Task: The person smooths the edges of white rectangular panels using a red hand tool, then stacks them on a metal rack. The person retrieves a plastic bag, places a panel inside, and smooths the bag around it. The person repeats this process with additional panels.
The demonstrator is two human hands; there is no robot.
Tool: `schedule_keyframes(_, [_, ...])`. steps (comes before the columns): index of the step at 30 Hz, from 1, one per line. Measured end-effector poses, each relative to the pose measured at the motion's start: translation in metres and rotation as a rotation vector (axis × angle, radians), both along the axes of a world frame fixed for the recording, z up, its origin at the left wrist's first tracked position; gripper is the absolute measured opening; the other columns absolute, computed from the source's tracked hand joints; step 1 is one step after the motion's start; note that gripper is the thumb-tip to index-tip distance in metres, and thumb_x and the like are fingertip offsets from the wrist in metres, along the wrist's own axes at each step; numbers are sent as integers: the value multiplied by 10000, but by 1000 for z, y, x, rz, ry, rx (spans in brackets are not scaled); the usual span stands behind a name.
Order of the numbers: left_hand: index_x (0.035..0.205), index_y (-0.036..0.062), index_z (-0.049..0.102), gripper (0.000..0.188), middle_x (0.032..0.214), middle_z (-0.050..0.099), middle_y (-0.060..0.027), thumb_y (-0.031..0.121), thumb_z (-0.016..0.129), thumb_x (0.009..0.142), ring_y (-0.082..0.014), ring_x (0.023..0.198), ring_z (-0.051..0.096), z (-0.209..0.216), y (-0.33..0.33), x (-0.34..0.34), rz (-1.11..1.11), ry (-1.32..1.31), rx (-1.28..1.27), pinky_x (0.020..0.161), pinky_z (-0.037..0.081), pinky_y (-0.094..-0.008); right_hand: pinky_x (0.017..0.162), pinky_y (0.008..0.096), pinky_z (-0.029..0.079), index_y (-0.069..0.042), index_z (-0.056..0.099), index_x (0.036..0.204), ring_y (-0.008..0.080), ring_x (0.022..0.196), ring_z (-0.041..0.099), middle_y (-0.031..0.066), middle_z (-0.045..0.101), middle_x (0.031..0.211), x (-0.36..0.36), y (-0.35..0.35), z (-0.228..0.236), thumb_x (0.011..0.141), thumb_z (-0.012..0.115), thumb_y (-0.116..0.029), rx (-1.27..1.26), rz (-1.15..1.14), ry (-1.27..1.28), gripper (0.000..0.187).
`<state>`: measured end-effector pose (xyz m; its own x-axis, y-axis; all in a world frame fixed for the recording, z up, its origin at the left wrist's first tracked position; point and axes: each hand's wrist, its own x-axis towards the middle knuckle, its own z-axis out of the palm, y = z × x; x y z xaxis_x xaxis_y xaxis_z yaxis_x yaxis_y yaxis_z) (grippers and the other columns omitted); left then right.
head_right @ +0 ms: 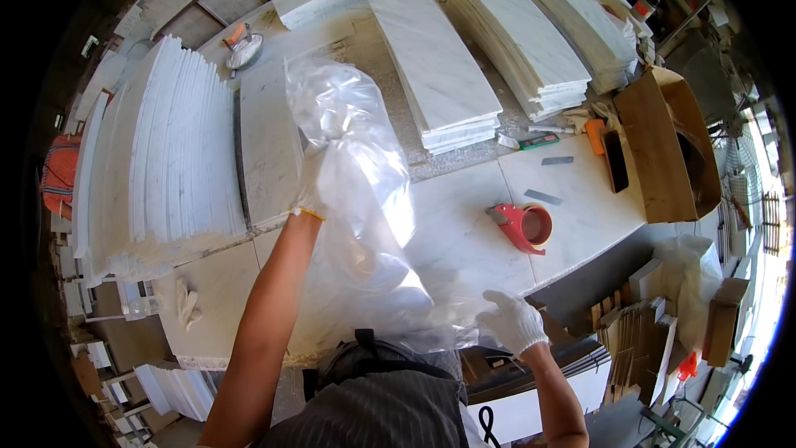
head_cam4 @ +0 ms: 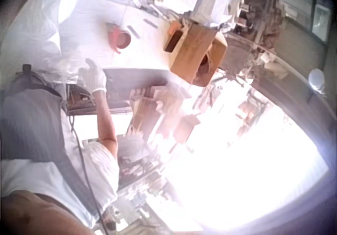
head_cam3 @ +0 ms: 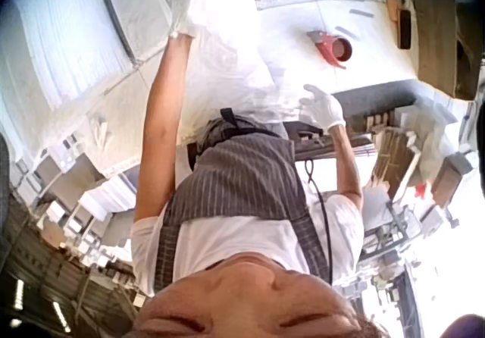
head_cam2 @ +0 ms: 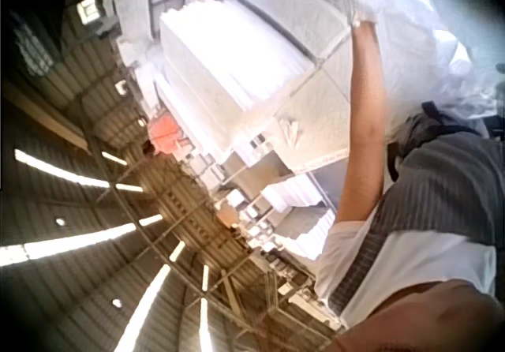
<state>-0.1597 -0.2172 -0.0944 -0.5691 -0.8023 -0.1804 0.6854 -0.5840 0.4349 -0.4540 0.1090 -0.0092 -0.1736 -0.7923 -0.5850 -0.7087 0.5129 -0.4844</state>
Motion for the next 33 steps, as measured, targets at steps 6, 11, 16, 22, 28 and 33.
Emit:
schedule_keyframes(6, [1453,2,345,775,1250,549,-145,111,769,814,-263,1045,621,-94,39,-66,457,-1264,-736,820,542,-350,667,448,514,-165,458,1453,371,674,660,147,663,705,-41,-17,-24,814,729,-342,-141,-176,256,716])
schedule_keyframes(11, [1483,58,365,841,1320,492,-244,206,810,785,-440,1186,513,-10,73,-81,574,-1762,-822,1005,446,-467,706,478,520,-162,464,1439,395,775,677,188,696,818,-72,-38,-62,839,704,-326,-141,-209,348,667])
schedule_keyframes(16, [1243,206,661,472,1324,491,-155,265,785,791,-356,1205,501,15,106,-73,334,-1700,-1453,976,456,-484,725,501,523,-160,601,1281,404,834,677,208,703,901,-87,-59,-82,878,646,-311,-156,-150,376,433])
schedule_keyframes(22, [1214,229,667,628,1363,446,-78,339,854,624,-361,1214,479,-19,103,-69,-191,-1856,-1598,974,450,-504,655,485,527,-132,665,1071,365,758,687,169,705,829,-102,-81,-66,867,637,-318,-25,146,499,278])
schedule_keyframes(28, [1344,183,569,690,1450,386,-132,309,835,719,-390,1325,419,-47,83,-78,-33,-1974,-1408,1026,444,-460,615,463,533,-77,680,872,340,706,690,153,702,776,-107,-85,-66,847,633,-312,17,356,550,241])
schedule_keyframes(33, [1354,143,555,595,1426,413,-164,224,770,805,-393,1295,443,-69,80,-90,-5,-1741,-1227,1035,441,-440,586,428,508,17,680,823,309,623,657,188,669,707,-101,-82,-39,813,681,-362,59,94,147,380])
